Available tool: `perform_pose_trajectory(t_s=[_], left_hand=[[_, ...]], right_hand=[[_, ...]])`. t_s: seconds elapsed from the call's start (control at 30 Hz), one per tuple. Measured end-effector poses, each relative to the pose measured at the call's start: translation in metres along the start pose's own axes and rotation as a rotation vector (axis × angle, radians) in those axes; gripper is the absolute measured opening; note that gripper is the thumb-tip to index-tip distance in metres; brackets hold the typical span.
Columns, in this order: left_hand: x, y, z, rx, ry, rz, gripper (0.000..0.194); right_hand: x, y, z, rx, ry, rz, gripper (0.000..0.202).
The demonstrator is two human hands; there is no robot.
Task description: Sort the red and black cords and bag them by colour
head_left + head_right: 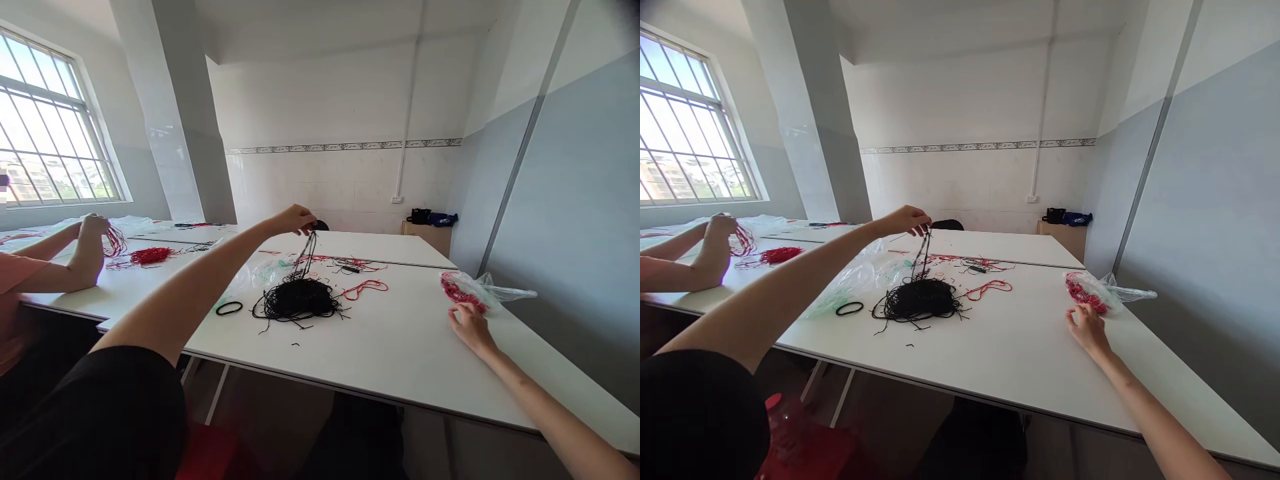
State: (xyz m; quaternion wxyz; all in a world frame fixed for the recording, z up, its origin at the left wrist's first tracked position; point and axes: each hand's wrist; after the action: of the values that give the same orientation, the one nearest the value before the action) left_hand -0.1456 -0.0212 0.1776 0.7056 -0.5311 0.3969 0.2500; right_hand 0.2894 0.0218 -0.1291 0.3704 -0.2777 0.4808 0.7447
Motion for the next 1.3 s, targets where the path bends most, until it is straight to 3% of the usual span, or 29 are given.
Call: perform_pose_trajectory(t_s=[0.1,0.23,0.27,0.37,0.47,0.67,0.77,0.9,1.03,1.17,1.23,1.3], left_hand=[[0.042,-0.013,0.016,0.095,0.139,0.025,0.023],[0.120,-0.024,0.027,0.214,0.364,0.101,0.022],[0.136,-0.025,0.026,0.243,0.415,0.124,0.022],[0.165,-0.013,0.018,0.281,0.474,0.209,0.028],[0.165,0.021,0.007,0.248,0.417,0.322,0.034],[0.149,0.112,-0.021,0.091,0.387,0.538,0.031],[0.146,0.133,-0.029,0.075,0.371,0.548,0.029],[0.153,0.123,-0.028,0.127,0.329,0.436,0.023],[0.188,0.079,-0.015,0.267,0.286,0.176,0.032],[0.238,0.039,0.016,0.314,0.232,-0.149,0.038],[0.257,0.035,0.035,0.261,0.195,-0.313,0.023],[0.269,0.041,0.053,0.194,0.162,-0.495,0.021]], right_hand=[[0.009,0.060,0.001,-0.194,0.123,0.151,0.028],[0.030,0.150,0.005,-0.354,0.339,0.405,0.056],[0.034,0.167,0.006,-0.341,0.457,0.672,0.056],[0.040,0.193,0.010,-0.314,0.552,0.845,0.039],[0.041,0.180,0.011,-0.234,0.539,0.933,0.031],[0.030,0.123,0.010,-0.034,0.355,1.121,0.027],[0.013,0.104,0.009,0.000,0.315,1.165,0.027],[-0.014,0.095,0.006,0.005,0.303,1.169,0.027],[-0.031,0.114,0.008,-0.029,0.347,1.170,0.026],[-0.028,0.138,0.024,-0.069,0.364,1.242,0.025],[-0.018,0.138,0.036,-0.058,0.319,1.288,0.025],[-0.006,0.126,0.046,-0.018,0.231,1.329,0.024]])
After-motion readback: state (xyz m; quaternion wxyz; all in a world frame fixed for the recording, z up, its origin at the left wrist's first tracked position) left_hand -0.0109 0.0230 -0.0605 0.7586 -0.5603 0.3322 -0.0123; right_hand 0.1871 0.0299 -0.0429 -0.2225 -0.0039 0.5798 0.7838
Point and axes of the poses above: each hand's wrist, its own z-axis towards the middle knuckle, its own x-axis out of the palm, y = z × x, and after that the axes turned 13 degrees about y, right-handed
